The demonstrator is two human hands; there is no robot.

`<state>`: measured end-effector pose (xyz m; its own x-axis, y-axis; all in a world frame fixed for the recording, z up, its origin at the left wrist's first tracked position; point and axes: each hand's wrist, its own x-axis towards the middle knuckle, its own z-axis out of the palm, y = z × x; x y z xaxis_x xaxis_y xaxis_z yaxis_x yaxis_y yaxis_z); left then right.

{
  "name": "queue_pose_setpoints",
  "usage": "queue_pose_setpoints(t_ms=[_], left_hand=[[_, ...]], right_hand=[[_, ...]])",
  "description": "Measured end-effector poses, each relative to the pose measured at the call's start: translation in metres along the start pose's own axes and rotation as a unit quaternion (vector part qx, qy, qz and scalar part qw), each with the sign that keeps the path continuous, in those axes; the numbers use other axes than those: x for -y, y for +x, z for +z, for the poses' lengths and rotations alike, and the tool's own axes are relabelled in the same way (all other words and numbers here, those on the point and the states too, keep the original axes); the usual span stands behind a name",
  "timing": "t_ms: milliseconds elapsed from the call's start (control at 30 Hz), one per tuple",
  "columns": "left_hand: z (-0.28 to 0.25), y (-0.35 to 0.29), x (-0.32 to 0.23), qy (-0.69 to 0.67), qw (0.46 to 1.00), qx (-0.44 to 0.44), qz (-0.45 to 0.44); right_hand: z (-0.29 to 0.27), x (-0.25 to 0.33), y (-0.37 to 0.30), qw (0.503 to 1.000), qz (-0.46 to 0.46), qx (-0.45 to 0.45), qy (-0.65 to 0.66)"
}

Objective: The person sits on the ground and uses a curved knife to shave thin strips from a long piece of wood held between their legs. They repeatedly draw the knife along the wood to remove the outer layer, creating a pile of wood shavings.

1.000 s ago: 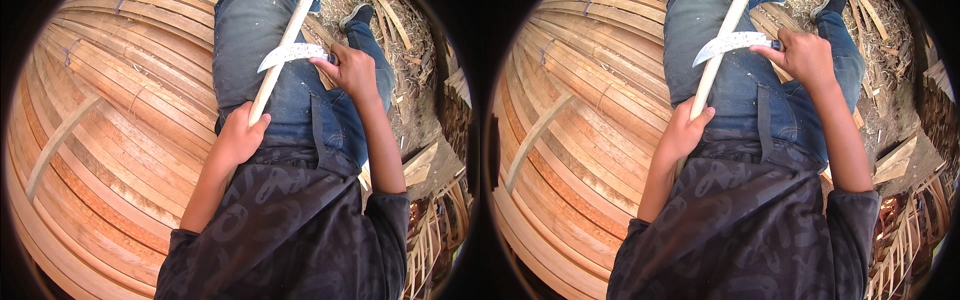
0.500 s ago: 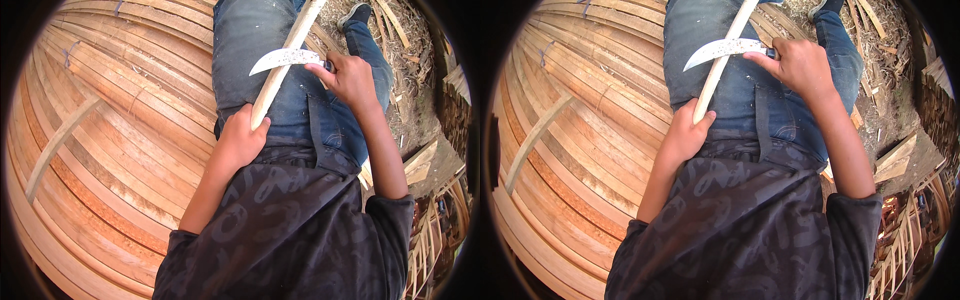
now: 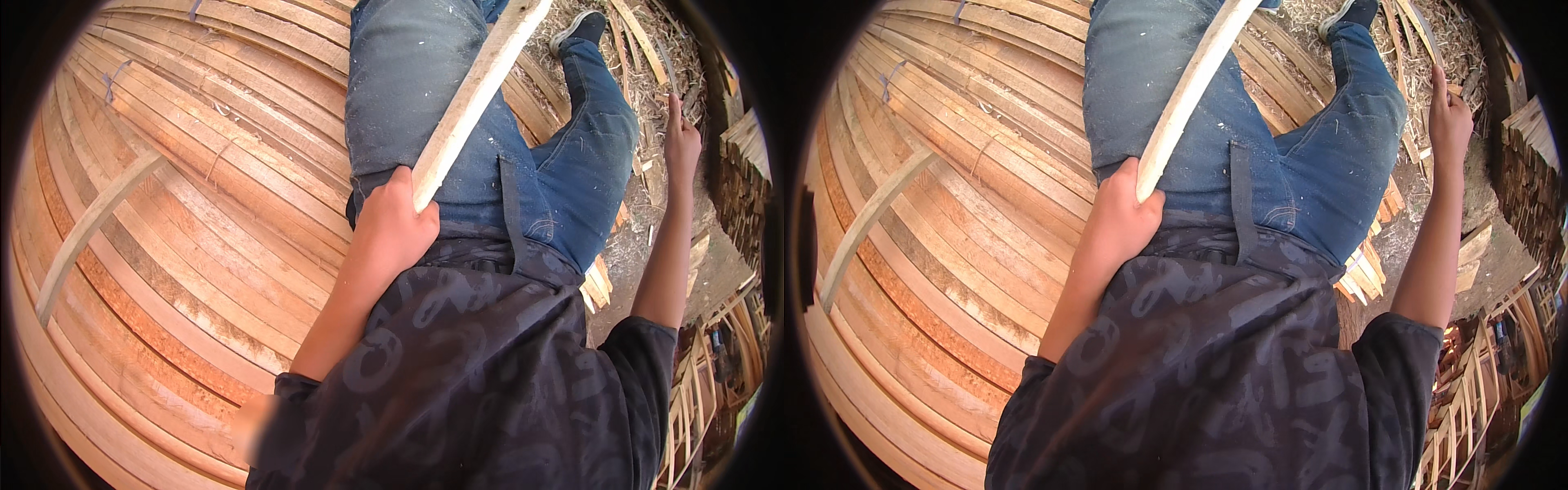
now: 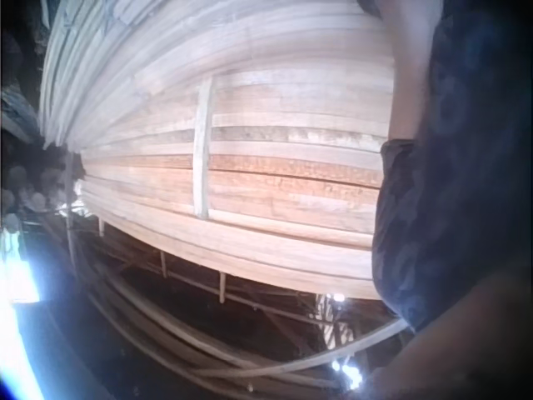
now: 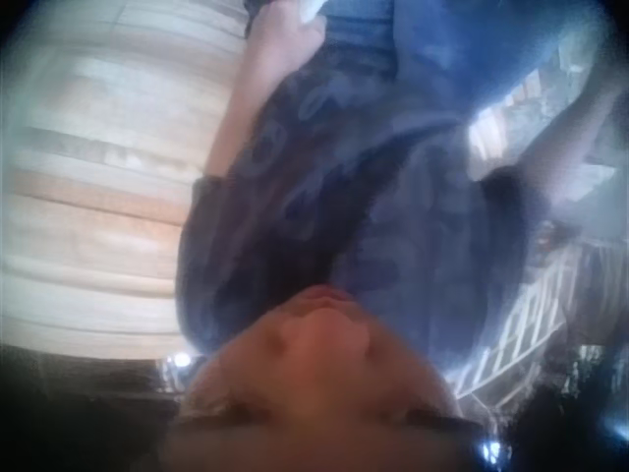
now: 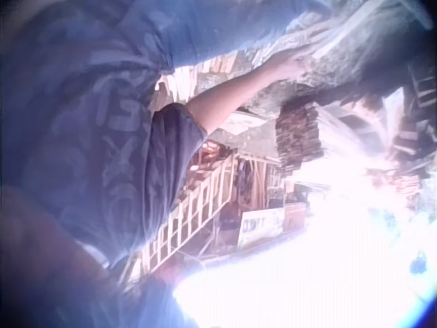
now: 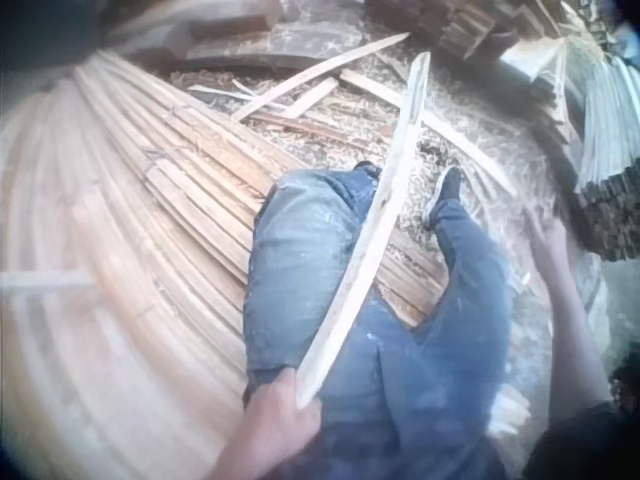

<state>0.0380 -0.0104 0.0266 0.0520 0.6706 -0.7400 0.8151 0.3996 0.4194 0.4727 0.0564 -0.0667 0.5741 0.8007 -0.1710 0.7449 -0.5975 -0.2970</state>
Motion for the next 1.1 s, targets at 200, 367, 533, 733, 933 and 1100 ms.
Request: queue_pose_setpoints(t_ms=[200,367,533,733,933,1100], left_hand=[[0.003,0.001,-0.005,0.012,1.000,-0.010,0.003],[0.005,0.000,0.000,0.044,0.998,-0.031,0.012],[0.009,-0.006,-0.005,0.045,0.998,-0.032,-0.007],[0.006,-0.004,0.000,0.045,0.999,-0.029,0.007],[0.010,-0.001,-0.001,0.039,0.998,-0.046,0.017],[0.006,-0.007,0.007,-0.030,0.993,-0.101,0.047]], right_hand=[[0.021,0.074,-0.110,0.980,-0.143,0.088,0.111],[0.038,0.134,-0.147,0.949,-0.300,0.095,-0.005],[0.060,0.113,-0.090,0.967,-0.245,0.034,-0.058],[0.009,0.014,-0.008,0.999,-0.014,0.004,-0.035],[0.027,0.041,-0.085,0.990,-0.102,0.070,0.063],[0.048,0.098,-0.158,0.935,-0.313,0.122,0.111]])
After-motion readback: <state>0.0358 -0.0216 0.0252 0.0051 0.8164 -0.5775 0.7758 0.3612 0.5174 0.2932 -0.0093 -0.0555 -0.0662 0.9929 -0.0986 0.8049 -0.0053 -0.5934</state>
